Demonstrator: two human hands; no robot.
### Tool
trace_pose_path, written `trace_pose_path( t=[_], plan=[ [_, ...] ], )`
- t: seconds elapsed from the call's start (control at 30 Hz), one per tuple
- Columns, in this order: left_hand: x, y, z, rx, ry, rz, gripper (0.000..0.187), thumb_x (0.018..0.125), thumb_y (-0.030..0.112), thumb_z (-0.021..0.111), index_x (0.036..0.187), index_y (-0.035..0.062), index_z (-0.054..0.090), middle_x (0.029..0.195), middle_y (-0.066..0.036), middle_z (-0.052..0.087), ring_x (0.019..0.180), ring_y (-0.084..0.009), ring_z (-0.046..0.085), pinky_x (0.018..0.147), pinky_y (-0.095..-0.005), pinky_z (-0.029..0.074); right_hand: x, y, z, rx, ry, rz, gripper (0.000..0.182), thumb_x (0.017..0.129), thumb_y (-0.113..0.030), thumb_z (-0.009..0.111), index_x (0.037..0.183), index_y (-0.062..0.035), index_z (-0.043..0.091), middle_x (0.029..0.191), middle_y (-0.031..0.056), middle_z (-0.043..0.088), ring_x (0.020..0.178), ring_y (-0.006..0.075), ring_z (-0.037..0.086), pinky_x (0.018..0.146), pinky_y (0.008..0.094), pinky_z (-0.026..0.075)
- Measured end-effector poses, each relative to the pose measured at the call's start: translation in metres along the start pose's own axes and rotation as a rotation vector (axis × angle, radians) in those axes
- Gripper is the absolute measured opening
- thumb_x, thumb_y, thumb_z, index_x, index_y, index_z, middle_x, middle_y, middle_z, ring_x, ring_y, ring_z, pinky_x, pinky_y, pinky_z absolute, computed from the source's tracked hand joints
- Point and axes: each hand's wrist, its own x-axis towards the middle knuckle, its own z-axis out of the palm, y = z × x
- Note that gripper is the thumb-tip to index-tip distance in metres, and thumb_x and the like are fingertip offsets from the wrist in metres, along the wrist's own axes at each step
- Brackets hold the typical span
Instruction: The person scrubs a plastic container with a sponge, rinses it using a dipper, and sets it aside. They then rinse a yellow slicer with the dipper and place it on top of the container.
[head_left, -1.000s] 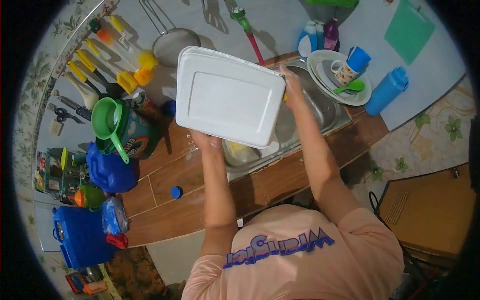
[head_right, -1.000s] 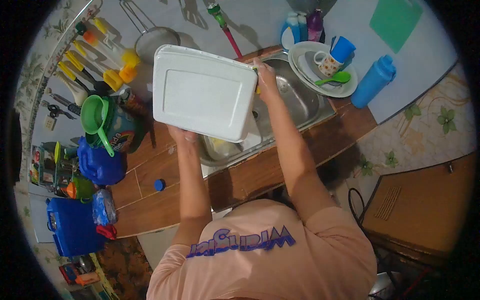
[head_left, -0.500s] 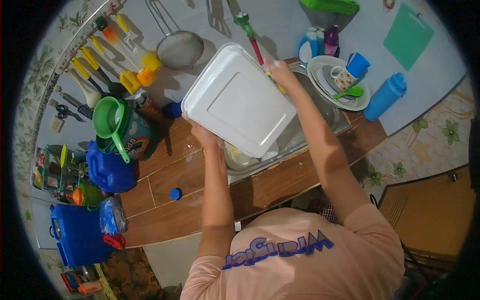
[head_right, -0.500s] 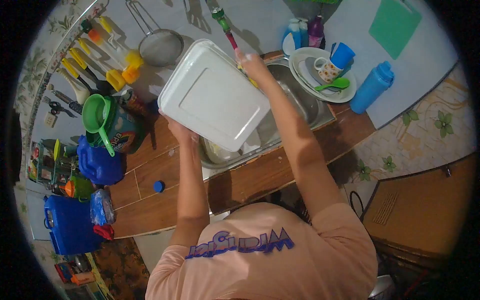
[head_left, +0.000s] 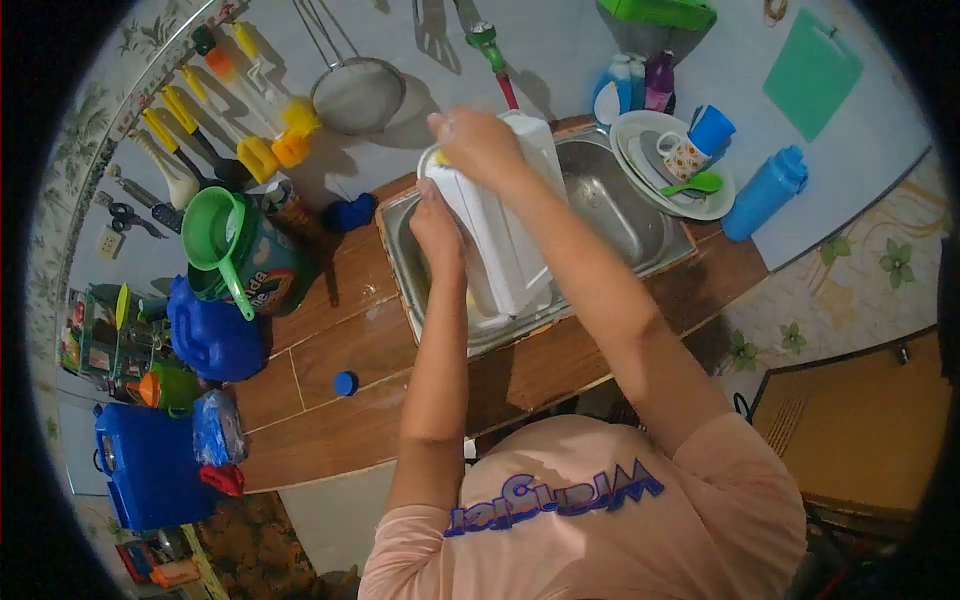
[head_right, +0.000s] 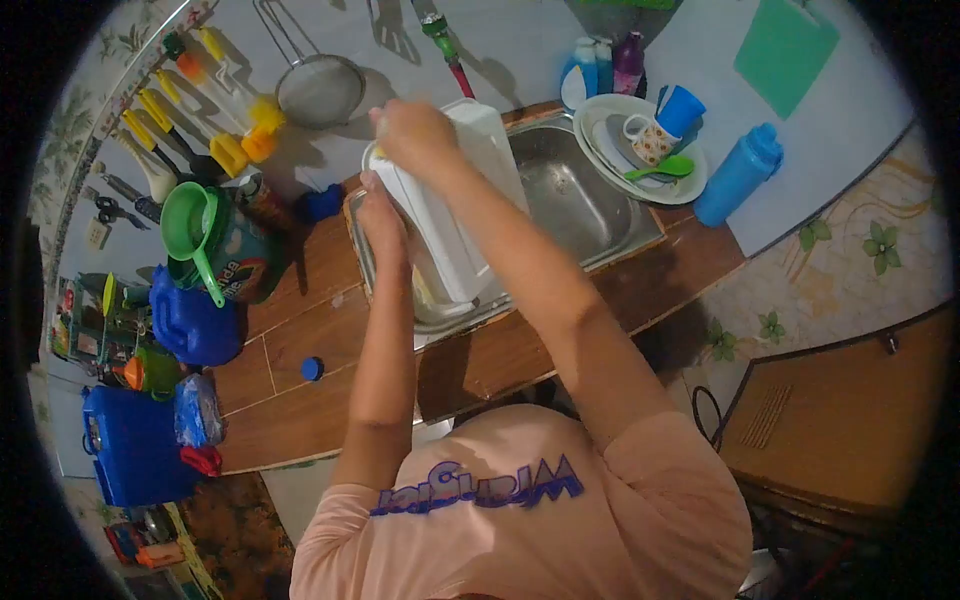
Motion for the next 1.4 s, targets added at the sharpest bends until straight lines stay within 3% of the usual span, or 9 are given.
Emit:
trace_pose_path(
  t=[0.13,0.3,0.43,0.53,0.77,0.9,1.0,1.23,1.4],
  plan=[
    [0.013,-0.001,-0.003,-0.819,-0.214,-0.062,0.038,0.094,0.032,0.041,0.102,-0.0013,0.057,0.096,-0.011,0.061,0.083,-0.0188,0.058,0.07,-0.0339,0.047,-0.031,-0.016,0.04,-0.074,0.253,-0.214,0.03,0.085,-0.026,0.049,0.102,-0.0034,0.059,0.108,0.0163,0.058,0.102,0.0353,0.054,0.085,0.0443,0.045],
    [0.041,-0.015,-0.036,-0.932,-0.128,-0.264,0.044,0.097,0.034,0.032,0.118,-0.0023,0.046,0.115,-0.015,0.054,0.1,-0.0274,0.056,0.086,-0.0401,0.046,-0.087,-0.004,0.065,-0.308,0.268,-0.551,0.029,0.085,-0.021,0.05,0.111,-0.0093,0.056,0.12,0.0129,0.053,0.115,0.0314,0.047,0.098,0.0465,0.036],
    [0.031,-0.022,-0.053,-0.871,0.019,-0.333,0.048,0.098,0.035,0.028,0.127,-0.0008,0.041,0.126,-0.015,0.048,0.111,-0.0304,0.05,0.094,-0.0437,0.042,-0.148,0.026,0.07,-0.375,0.186,-0.612,0.029,0.085,-0.022,0.052,0.111,-0.0114,0.057,0.124,0.0122,0.051,0.117,0.0294,0.045,0.103,0.0493,0.029],
    [0.024,-0.023,-0.058,-0.877,0.099,-0.407,0.047,0.098,0.035,0.027,0.129,0.0021,0.04,0.13,-0.013,0.045,0.116,-0.0296,0.047,0.097,-0.0439,0.039,-0.176,0.059,0.071,-0.268,0.367,-0.577,0.029,0.084,-0.022,0.052,0.11,-0.0109,0.058,0.123,0.0119,0.052,0.122,0.03,0.039,0.106,0.0515,0.019],
    [0.003,-0.026,-0.048,-0.838,0.103,-0.53,0.052,0.097,0.04,0.027,0.13,0.002,0.039,0.133,-0.014,0.042,0.119,-0.0304,0.044,0.099,-0.0435,0.038,-0.171,0.099,0.077,0.65,0.665,0.016,0.035,0.095,-0.022,0.036,0.119,-0.0014,0.05,0.133,0.0165,0.04,0.128,0.0287,0.032,0.109,0.0429,0.015],
    [0.0,-0.029,-0.039,-0.808,0.064,-0.488,0.054,0.096,0.043,0.028,0.13,0.002,0.039,0.132,-0.014,0.043,0.117,-0.03,0.046,0.097,-0.043,0.04,-0.135,0.12,0.055,0.883,0.86,0.403,0.04,0.097,-0.03,0.034,0.119,-0.0003,0.051,0.126,0.0133,0.047,0.12,0.0246,0.04,0.103,0.0325,0.026],
    [-0.01,-0.006,-0.038,-0.767,0.096,-0.543,0.055,0.096,0.044,0.032,0.129,0.0007,0.04,0.131,-0.013,0.045,0.114,-0.0276,0.048,0.096,-0.0413,0.039,-0.105,0.191,0.064,1.273,0.524,0.613,0.041,0.094,-0.033,0.04,0.111,-0.0006,0.057,0.106,0.0099,0.058,0.099,0.0201,0.054,0.088,0.0301,0.039],
    [0.01,0.001,-0.042,-0.652,0.093,-0.063,0.058,0.096,0.045,0.034,0.115,-0.0071,0.051,0.105,-0.011,0.06,0.093,-0.0226,0.058,0.077,-0.033,0.048,-0.075,0.209,0.043,1.381,0.112,0.732,0.044,0.085,-0.043,0.056,0.1,-0.0017,0.061,0.087,0.0081,0.062,0.075,0.0171,0.058,0.067,0.0299,0.045],
    [0.019,0.015,-0.036,-0.481,0.173,0.093,0.055,0.097,0.041,0.035,0.1,-0.0088,0.058,0.087,-0.011,0.063,0.076,-0.0192,0.056,0.069,-0.0318,0.045,-0.068,0.227,0.052,0.88,0.088,0.777,0.052,0.085,-0.05,0.054,0.102,-0.0009,0.058,0.094,0.0113,0.061,0.074,0.0191,0.059,0.065,0.0347,0.048]
  ],
)
